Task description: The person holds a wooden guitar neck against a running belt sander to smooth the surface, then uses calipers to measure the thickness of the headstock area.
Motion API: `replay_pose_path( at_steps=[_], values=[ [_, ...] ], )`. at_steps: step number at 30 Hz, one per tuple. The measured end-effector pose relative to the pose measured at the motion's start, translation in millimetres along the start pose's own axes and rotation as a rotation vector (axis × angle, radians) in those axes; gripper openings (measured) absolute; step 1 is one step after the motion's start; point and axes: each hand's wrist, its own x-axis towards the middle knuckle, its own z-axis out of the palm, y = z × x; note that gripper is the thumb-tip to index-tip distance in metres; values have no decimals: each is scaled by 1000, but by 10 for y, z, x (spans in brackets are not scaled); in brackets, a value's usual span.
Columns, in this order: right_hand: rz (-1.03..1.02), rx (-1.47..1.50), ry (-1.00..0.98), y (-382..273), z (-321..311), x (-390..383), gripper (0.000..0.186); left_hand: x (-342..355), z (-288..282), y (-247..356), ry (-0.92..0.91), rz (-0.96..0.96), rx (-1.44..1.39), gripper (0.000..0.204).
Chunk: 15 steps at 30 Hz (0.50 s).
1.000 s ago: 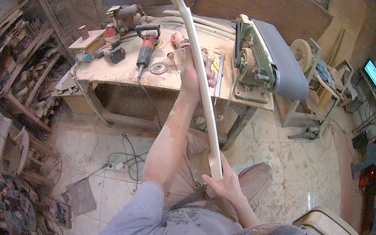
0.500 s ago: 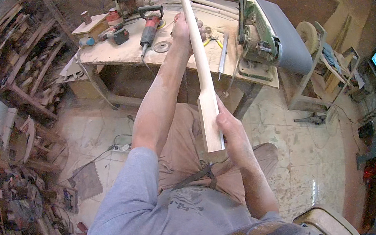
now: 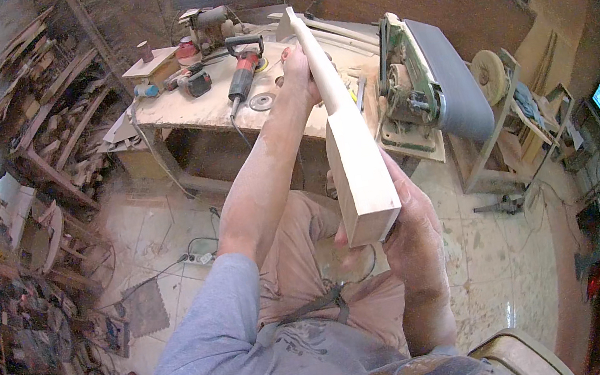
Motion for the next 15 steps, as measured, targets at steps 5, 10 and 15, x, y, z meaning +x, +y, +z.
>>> replay_pose_path(
  at_steps=[5,10,15],
  values=[
    [-60,-25,25,-66,-28,6,91,7,62,-8,-94,-74,-120,37],
    [-98,-42,27,-72,-47,9,89,6,116,-9,-71,-68,-52,38],
    [-83,-47,19,-103,-30,15,88,-2,143,49,-19,-66,65,39]
  ],
)
